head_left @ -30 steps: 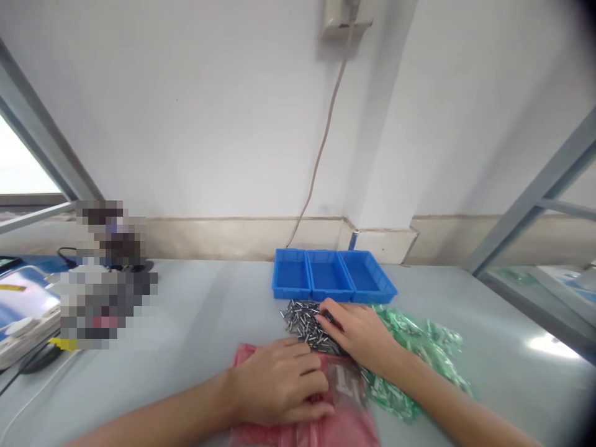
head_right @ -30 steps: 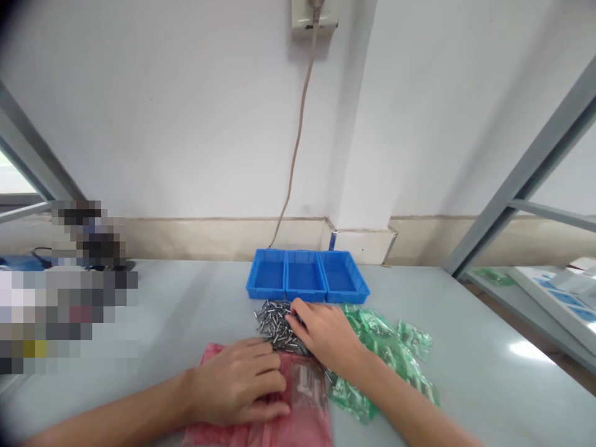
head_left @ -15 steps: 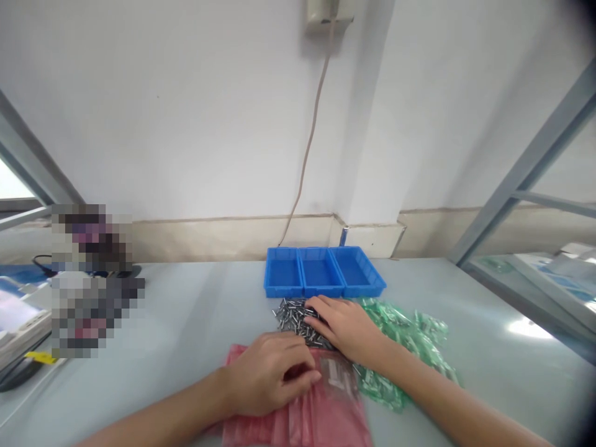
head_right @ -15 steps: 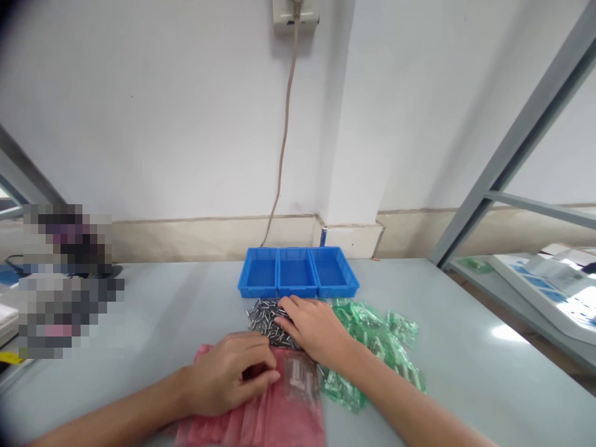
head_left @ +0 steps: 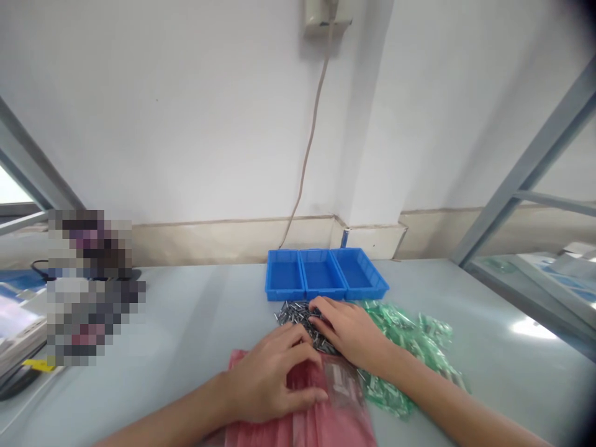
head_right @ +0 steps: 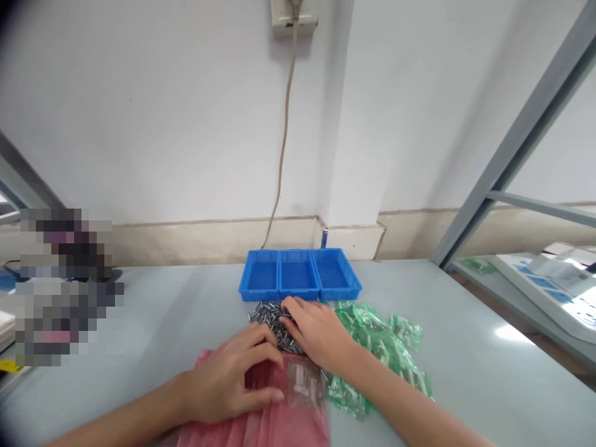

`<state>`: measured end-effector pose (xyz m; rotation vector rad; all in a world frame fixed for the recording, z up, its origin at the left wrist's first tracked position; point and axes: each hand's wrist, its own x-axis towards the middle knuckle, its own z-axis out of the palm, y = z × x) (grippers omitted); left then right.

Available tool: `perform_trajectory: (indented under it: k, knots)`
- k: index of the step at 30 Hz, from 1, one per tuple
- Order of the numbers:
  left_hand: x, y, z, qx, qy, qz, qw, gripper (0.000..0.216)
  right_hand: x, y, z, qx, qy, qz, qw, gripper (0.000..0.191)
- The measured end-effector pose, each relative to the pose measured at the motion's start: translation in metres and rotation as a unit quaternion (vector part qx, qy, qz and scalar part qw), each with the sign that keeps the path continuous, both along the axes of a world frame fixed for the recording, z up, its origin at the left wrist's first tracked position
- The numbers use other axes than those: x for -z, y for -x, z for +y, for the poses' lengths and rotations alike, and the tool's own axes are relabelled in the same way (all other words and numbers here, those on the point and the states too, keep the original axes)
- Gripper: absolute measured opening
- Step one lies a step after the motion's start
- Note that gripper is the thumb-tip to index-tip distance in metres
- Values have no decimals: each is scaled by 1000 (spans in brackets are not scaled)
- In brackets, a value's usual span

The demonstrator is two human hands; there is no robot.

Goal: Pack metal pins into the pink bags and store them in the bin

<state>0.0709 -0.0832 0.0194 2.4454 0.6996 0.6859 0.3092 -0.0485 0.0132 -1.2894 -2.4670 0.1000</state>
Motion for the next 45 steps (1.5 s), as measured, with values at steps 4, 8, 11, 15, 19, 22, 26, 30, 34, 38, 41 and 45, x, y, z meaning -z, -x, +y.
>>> perform_trajectory:
  k: [4,8,11,15,19,22,26,30,34,38,41,45]
  knots:
    - [0,0,-1,-1,-5,-3,1000,30,-5,1,0,5,-2,7,1000,12]
    - [-3,-1,-2,-15,4,23,1000,18,-9,1,-2,28,-53,-13,998,13]
    - [-3,-2,-2,-14,6,24,1000,16,-8,0,-4,21,-71,-49,996,12]
    - [-2,-1,-1,-9,2,3,1000,16,-3,0,-4,8,-71,-51,996,8]
    - [-1,-1,-1,-13,-7,-8,1000,13,-2,-1,-1,35,-113,-50,992,7]
    - [0,-1,0,-15,-4,-1,1000,13,-3,-4,1,62,-147,-63,985,11]
    - [0,0,0,-15,5,1,1000,17,-7,-12,4,93,-171,-98,976,20]
    - [0,1,0,-16,14,-3,1000,22,-13,-23,10,150,-153,-131,968,24]
    - [2,1,0,-26,8,3,1000,19,-25,-35,14,159,-108,-133,972,33]
    - [1,1,0,-21,12,9,1000,17,-38,-49,14,129,-82,-146,977,34]
    - [-1,1,-1,-18,14,7,1000,16,-41,-54,11,96,-60,-158,981,29]
    - [-3,0,-2,-19,21,1,1000,15,-39,-49,5,72,-29,-155,985,37]
